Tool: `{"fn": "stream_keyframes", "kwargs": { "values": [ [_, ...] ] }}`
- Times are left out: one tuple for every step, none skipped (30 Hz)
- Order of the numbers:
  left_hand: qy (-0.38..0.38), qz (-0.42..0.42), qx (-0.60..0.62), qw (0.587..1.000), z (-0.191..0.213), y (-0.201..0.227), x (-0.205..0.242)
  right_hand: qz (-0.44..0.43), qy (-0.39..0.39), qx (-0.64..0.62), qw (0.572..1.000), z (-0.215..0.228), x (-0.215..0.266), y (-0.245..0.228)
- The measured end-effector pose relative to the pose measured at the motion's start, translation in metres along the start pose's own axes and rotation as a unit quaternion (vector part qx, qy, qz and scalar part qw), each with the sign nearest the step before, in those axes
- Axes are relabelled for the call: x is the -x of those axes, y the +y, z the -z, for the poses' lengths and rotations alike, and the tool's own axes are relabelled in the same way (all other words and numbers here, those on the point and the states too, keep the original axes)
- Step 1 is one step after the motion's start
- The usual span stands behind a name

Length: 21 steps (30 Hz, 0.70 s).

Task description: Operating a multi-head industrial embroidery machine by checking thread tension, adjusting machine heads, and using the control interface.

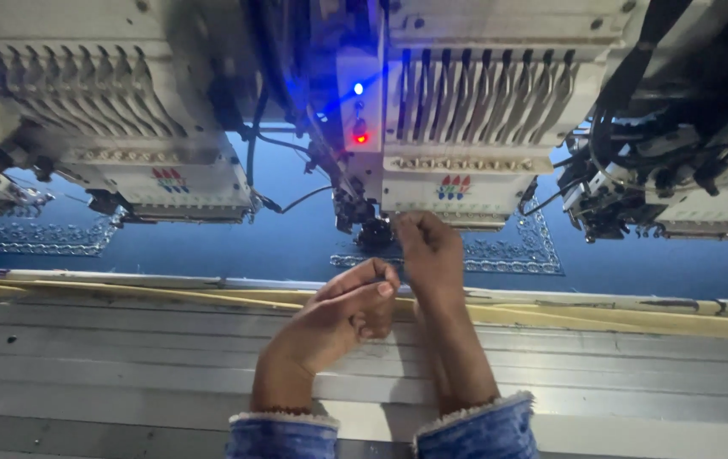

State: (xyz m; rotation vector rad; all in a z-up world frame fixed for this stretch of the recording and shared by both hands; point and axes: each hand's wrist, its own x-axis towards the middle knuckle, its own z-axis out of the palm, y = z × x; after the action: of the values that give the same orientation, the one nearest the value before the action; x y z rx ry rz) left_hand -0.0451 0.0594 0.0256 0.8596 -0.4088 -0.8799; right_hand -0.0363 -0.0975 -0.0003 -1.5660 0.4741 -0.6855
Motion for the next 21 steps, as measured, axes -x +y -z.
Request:
{"fn": "stream_keyframes", "kwargs": {
  "values": [
    [0.007,0.003,0.001,1.000,-0.001,0.002,0.003,-0.001,-0.001,-0.023,1.000,0.000,0.006,-0.009],
    [0.008,0.001,-0.003,1.000,-0.004,0.007,0.000,0.001,-0.002,-0.027,1.000,0.006,0.001,-0.013],
    [0.010,-0.007,-0.003,1.000,-0.009,0.008,0.003,-0.013,-0.063,-0.017,0.998,0.014,0.002,-0.015],
    [0.012,-0.016,-0.003,1.000,-0.016,0.008,0.006,-0.027,-0.123,-0.008,0.992,0.024,0.004,-0.018],
    [0.001,-0.019,-0.005,1.000,-0.017,0.005,0.012,-0.017,-0.117,-0.007,0.993,0.032,0.020,-0.041],
    [-0.014,-0.009,-0.012,1.000,-0.020,0.002,0.018,-0.050,-0.178,0.014,0.983,0.040,0.037,-0.065],
    [-0.020,-0.001,-0.016,1.000,-0.023,-0.001,0.030,-0.087,-0.245,0.034,0.965,0.046,0.059,-0.089],
    [-0.023,-0.005,-0.018,1.000,-0.039,0.003,0.036,-0.082,-0.245,0.035,0.965,0.053,0.073,-0.084],
    [0.014,-0.029,-0.006,0.999,-0.053,0.006,0.051,-0.150,-0.339,-0.141,0.918,0.057,0.093,-0.079],
    [0.051,-0.053,0.005,0.997,-0.070,0.010,0.068,-0.215,-0.418,-0.307,0.828,0.061,0.115,-0.076],
    [0.045,-0.064,0.004,0.997,-0.081,0.008,0.079,-0.205,-0.423,-0.301,0.830,0.075,0.137,-0.091],
    [0.063,-0.061,-0.018,0.996,-0.095,0.007,0.092,-0.189,-0.387,-0.137,0.892,0.091,0.161,-0.107],
    [0.084,-0.057,-0.045,0.994,-0.110,0.009,0.110,-0.167,-0.339,0.027,0.926,0.104,0.189,-0.125],
    [0.082,-0.067,-0.050,0.993,-0.140,0.024,0.134,-0.155,-0.343,0.026,0.926,0.120,0.203,-0.139],
    [0.117,-0.050,-0.150,0.980,-0.172,0.034,0.159,-0.128,-0.373,0.015,0.919,0.141,0.221,-0.152],
    [0.152,-0.032,-0.248,0.956,-0.206,0.041,0.187,-0.101,-0.403,0.004,0.909,0.163,0.241,-0.164],
    [0.149,-0.040,-0.250,0.956,-0.229,0.039,0.207,-0.094,-0.404,0.006,0.910,0.181,0.257,-0.181],
    [0.157,-0.033,-0.381,0.910,-0.252,0.035,0.228,-0.035,-0.388,0.080,0.918,0.201,0.274,-0.197],
    [0.165,-0.020,-0.504,0.847,-0.275,0.027,0.252,0.018,-0.369,0.152,0.917,0.221,0.297,-0.210],
    [0.166,-0.022,-0.504,0.847,-0.290,0.010,0.272,0.020,-0.369,0.152,0.917,0.242,0.319,-0.223],
    [0.150,-0.068,-0.550,0.819,-0.305,-0.005,0.293,0.066,-0.363,0.132,0.920,0.260,0.339,-0.237]
  ]
}}
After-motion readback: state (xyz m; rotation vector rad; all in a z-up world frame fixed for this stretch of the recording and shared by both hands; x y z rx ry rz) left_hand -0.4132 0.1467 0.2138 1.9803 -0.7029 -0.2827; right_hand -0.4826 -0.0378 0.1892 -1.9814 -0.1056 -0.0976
